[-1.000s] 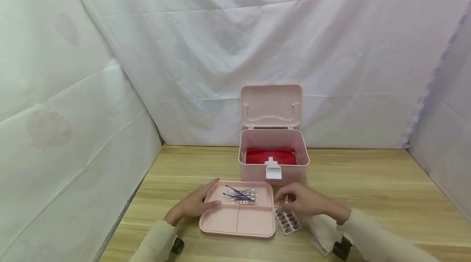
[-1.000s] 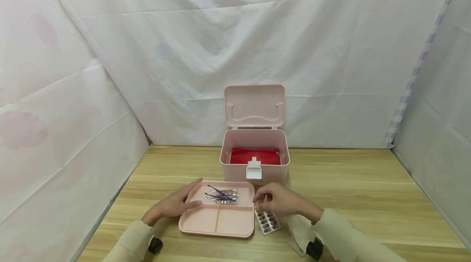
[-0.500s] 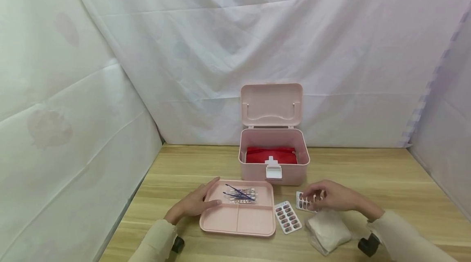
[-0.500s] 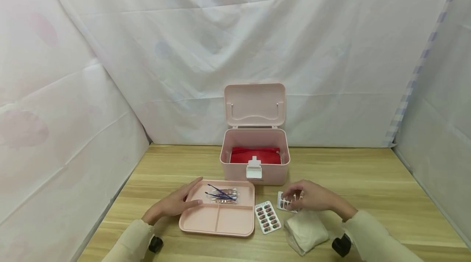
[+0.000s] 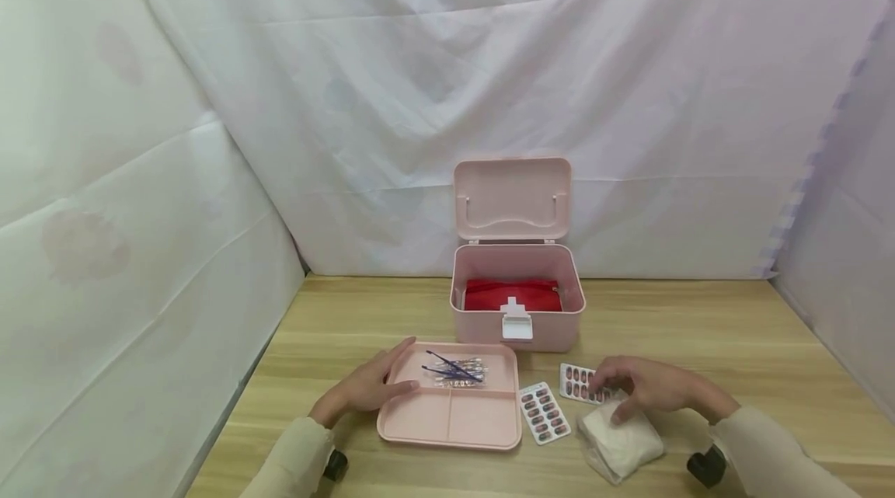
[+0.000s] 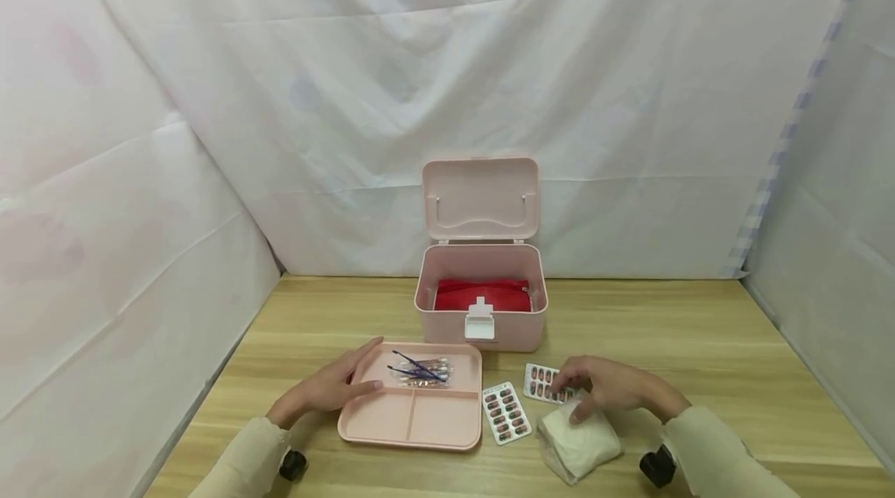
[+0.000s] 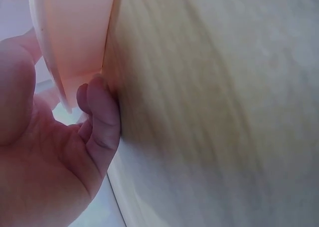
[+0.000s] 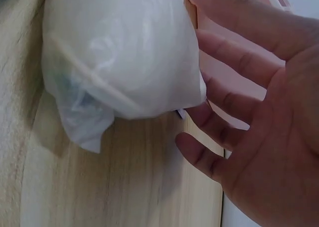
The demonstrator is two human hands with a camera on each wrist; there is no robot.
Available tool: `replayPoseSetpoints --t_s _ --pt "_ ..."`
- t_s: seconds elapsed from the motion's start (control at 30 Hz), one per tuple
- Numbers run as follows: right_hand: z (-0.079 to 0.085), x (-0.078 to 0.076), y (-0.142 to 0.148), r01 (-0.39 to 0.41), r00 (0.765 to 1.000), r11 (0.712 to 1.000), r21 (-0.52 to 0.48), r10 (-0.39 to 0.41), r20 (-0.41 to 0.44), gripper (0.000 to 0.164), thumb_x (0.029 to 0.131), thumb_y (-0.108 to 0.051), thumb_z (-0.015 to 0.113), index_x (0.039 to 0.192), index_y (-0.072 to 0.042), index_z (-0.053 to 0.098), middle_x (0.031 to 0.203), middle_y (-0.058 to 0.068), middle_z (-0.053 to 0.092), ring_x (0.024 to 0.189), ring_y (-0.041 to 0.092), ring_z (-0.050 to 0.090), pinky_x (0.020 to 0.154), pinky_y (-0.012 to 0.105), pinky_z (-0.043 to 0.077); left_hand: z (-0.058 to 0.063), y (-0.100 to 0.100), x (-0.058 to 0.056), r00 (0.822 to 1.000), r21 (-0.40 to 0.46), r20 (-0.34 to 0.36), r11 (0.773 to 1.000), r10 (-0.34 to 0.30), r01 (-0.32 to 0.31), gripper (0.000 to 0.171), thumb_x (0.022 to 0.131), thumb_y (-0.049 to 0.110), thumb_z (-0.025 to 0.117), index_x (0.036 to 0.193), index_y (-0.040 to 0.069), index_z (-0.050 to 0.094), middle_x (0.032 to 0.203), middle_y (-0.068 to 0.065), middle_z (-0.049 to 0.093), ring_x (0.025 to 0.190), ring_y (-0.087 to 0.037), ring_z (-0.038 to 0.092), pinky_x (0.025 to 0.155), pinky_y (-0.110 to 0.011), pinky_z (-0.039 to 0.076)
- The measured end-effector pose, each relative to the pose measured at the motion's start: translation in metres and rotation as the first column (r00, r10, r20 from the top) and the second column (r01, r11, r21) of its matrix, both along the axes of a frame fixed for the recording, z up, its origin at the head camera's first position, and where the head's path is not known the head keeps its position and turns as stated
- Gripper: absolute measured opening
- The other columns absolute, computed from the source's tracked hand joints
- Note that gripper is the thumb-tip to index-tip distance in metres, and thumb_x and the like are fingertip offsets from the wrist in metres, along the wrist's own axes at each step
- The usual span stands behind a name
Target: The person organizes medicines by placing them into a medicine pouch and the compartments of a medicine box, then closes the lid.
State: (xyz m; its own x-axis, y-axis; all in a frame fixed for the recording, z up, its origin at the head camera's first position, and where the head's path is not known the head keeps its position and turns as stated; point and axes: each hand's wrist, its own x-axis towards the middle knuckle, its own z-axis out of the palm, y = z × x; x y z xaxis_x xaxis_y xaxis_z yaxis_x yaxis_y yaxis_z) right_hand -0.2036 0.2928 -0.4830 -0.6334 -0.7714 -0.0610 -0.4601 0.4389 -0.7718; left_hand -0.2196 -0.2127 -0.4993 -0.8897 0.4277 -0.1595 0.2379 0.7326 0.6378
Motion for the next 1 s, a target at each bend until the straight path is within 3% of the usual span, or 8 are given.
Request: replayPoseSetpoints --t_s 0.27,0.5,0.77,1.0 --pt "0.0014 0.0027 0.0 -0.037 0.999 0.999 0.007 0.037 -0.032 0.039 0.08 -0.03 0.078 0.116 -0.017 0.068 0.115 0.004 0.061 0.103 0.018 0.055 0.088 0.024 0.045 -0.0002 0.0011 -0.0016 1.0 0.009 0.016 1.0 0.002 -0.003 0.081 0.091 0.051 0.065 0.158 0.026 0.027 0.152 -0.024 0.038 0.135 -0.047 0.041 0.105 -0.07 0.032" --pt "0.0032 0.0057 -0.0038 0.022 1.0 1.0 0.023 -0.021 -0.023 0.038 0.08 -0.03 0.08 0.114 -0.019 0.069 0.119 0.004 0.06 0.107 0.011 0.053 0.088 0.023 0.044 0.0012 0.004 -0.0063 0.999 0.018 0.039 1.0 -0.004 0.003 0.081 0.091 0.049 0.066 0.158 0.026 0.027 0.157 -0.017 0.034 0.141 -0.044 0.034 0.11 -0.066 0.028" --pt "0.003 0.0075 -0.0054 0.098 0.994 0.995 0.012 -0.097 -0.053 0.029 0.081 -0.027 0.08 0.106 -0.019 0.07 0.113 0.004 0.059 0.096 0.014 0.053 0.077 0.023 0.044 0.0008 0.0055 -0.0065 0.998 0.025 0.067 1.0 0.002 -0.004 0.081 0.091 0.05 0.067 0.158 0.027 0.026 0.157 -0.017 0.034 0.142 -0.043 0.034 0.111 -0.066 0.027" --pt "0.0028 0.0068 -0.0045 0.109 0.993 0.994 -0.004 -0.109 -0.046 0.019 0.084 -0.031 0.077 0.099 -0.02 0.074 0.107 0.002 0.065 0.101 0.008 0.056 0.086 0.022 0.047 0.0 0.0057 -0.0067 0.999 0.024 0.054 1.0 -0.002 0.0 0.081 0.092 0.05 0.066 0.158 0.027 0.025 0.157 -0.018 0.034 0.142 -0.044 0.034 0.111 -0.066 0.027"
